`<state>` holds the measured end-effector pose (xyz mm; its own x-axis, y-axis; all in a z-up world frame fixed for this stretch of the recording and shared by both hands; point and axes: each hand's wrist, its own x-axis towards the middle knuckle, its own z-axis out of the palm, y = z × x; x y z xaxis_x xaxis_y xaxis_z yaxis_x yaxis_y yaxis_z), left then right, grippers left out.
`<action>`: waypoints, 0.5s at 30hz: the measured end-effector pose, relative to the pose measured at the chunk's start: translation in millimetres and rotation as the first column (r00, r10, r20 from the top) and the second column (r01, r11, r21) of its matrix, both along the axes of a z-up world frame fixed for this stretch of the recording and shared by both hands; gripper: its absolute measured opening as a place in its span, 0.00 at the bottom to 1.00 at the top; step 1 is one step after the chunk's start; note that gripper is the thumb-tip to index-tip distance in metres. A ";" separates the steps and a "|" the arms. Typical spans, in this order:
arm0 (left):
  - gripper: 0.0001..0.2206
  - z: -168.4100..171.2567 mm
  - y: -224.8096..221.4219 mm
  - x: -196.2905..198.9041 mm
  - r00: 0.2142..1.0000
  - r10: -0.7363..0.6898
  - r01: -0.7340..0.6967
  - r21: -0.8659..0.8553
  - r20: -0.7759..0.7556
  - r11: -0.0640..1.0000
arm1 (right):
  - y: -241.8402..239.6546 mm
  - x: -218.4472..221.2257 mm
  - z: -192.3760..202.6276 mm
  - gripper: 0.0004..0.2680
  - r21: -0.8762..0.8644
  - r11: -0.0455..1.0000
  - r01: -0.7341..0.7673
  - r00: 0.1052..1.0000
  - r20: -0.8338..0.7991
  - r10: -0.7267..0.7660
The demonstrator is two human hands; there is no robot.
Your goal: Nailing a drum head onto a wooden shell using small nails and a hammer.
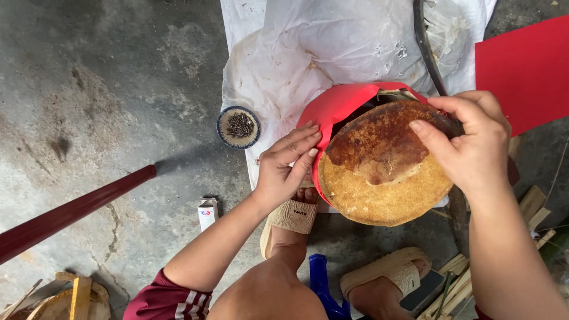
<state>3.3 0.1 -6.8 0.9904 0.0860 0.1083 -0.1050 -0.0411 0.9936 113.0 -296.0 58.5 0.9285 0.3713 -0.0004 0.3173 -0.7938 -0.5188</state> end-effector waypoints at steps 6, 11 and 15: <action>0.11 -4.0 2.8 5.7 0.998 -0.045 0.044 0.027 0.036 0.999 | 4.0 3.1 2.3 0.13 0.076 0.997 -0.007 1.000 0.010 0.006; 0.11 -6.8 8.6 9.9 0.988 -0.134 0.129 0.069 0.080 0.989 | -0.1 9.4 6.7 0.10 0.341 0.938 -0.067 0.987 -0.114 0.112; 0.11 -10.4 11.2 11.6 0.986 -0.128 0.116 0.119 0.102 0.986 | 6.2 13.8 7.6 0.10 0.263 0.961 -0.086 0.987 -0.107 0.117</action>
<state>14.9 11.3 -17.2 0.9744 -0.0538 0.2184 -0.2237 -0.1315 0.9657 126.8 -289.8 66.1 0.8849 0.4658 -0.0022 0.3117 -0.5956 -0.7404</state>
